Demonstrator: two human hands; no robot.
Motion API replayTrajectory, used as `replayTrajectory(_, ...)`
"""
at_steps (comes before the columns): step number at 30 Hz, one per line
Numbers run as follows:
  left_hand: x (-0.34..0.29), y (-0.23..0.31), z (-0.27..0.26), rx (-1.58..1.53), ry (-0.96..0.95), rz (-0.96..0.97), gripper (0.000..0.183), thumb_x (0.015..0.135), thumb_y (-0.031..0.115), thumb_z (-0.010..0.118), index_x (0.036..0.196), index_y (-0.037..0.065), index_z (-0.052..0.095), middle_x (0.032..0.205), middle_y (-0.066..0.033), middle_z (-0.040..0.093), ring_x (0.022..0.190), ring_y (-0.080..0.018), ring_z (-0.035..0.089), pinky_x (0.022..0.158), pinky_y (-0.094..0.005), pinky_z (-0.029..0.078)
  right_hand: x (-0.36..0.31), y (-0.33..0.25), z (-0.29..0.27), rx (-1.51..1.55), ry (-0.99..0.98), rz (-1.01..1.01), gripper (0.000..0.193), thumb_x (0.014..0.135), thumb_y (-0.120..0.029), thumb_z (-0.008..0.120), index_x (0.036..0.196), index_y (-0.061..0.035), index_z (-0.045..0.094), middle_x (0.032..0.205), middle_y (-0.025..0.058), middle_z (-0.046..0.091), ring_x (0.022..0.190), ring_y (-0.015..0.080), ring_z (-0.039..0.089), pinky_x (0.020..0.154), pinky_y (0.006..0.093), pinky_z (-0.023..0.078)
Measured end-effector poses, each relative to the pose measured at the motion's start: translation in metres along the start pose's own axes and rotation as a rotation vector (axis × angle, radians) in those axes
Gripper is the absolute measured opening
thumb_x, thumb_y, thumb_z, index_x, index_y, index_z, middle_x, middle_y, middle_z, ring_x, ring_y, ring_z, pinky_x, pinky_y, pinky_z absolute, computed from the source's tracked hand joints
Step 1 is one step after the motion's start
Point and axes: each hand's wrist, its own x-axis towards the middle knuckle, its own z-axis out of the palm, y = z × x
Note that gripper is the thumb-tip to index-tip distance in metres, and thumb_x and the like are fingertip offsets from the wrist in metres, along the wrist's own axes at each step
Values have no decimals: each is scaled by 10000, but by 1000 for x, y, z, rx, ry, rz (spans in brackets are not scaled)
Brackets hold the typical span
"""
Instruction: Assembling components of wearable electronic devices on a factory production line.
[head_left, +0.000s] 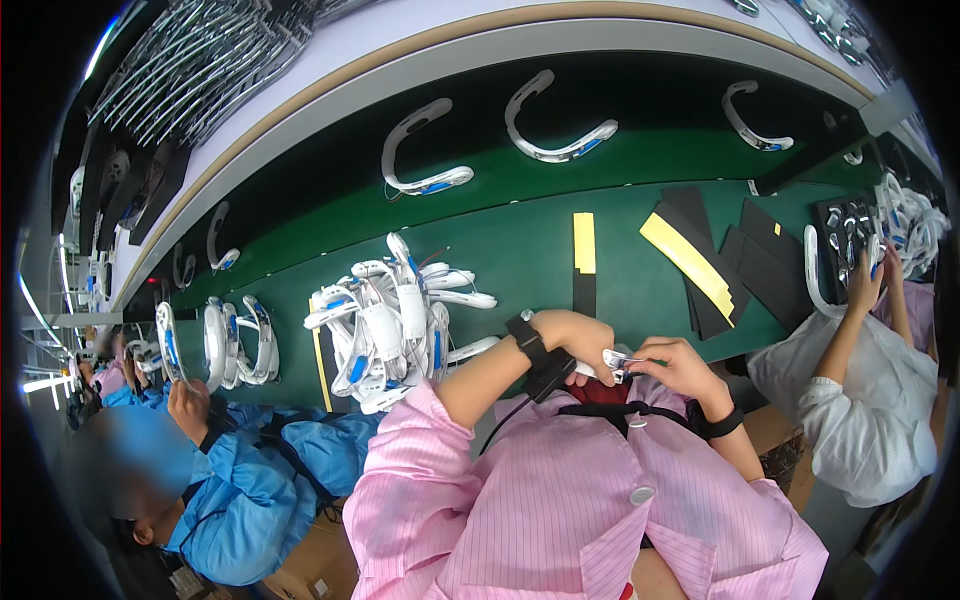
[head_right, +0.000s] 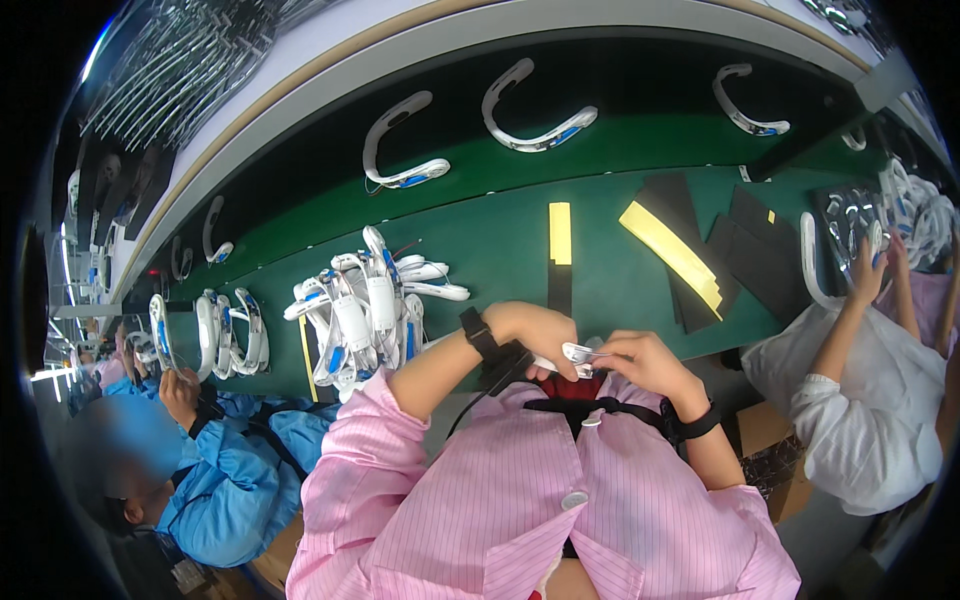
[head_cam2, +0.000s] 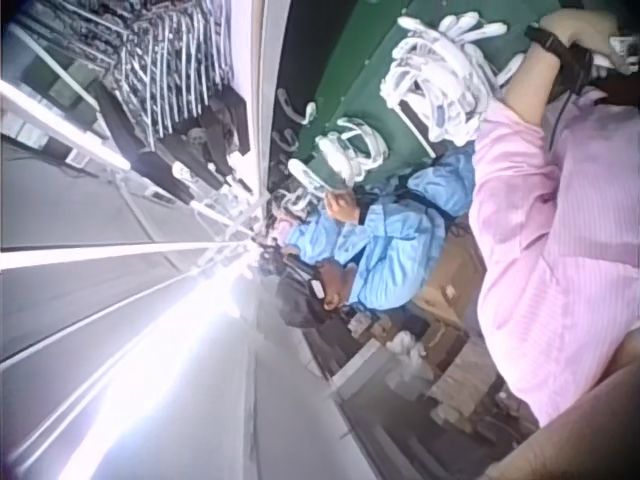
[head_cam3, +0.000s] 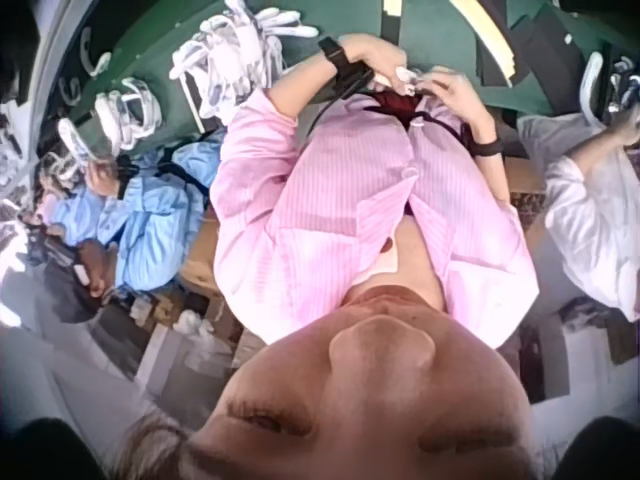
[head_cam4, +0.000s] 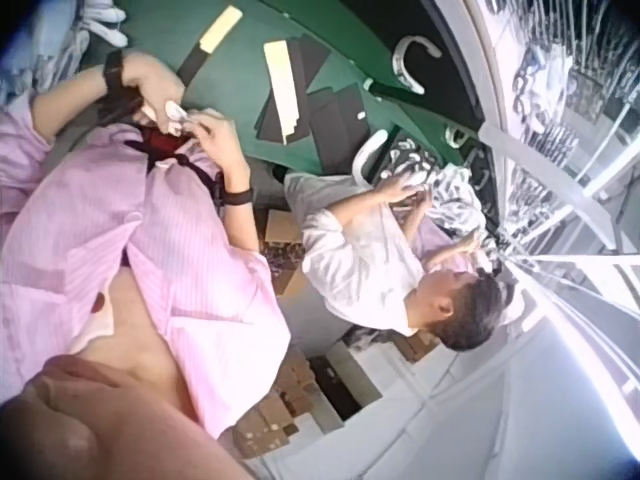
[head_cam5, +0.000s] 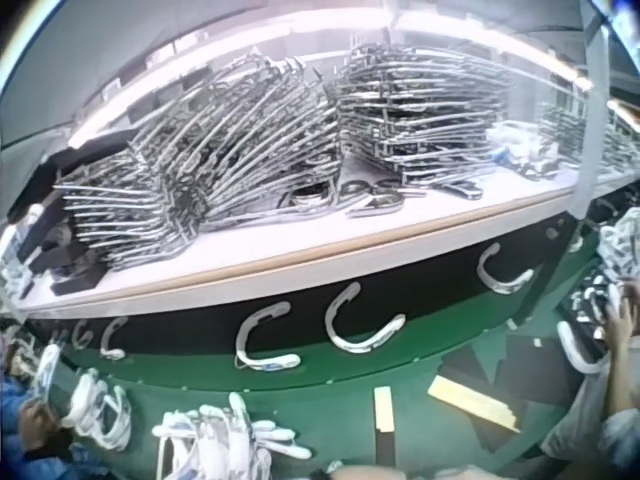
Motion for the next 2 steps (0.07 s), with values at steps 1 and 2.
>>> replayTrajectory(1,0,-5,0,-95,-47,25,502,745,508,660,854,18,666,665,-101,668,550,-247,649,554,-381,527,-2,-2,-1,-43,53,-70,186,857,-163,634,957,-10,665,835,79,633,742,191,592,688,298,463)
replayTrajectory(2,-4,-6,-2,-188,-99,51,515,741,517,659,880,22,668,686,-102,677,564,-249,656,564,-378,534,-5,-3,-2,-85,110,-135,189,859,-167,632,947,-2,660,847,72,636,764,206,604,710,318,475)
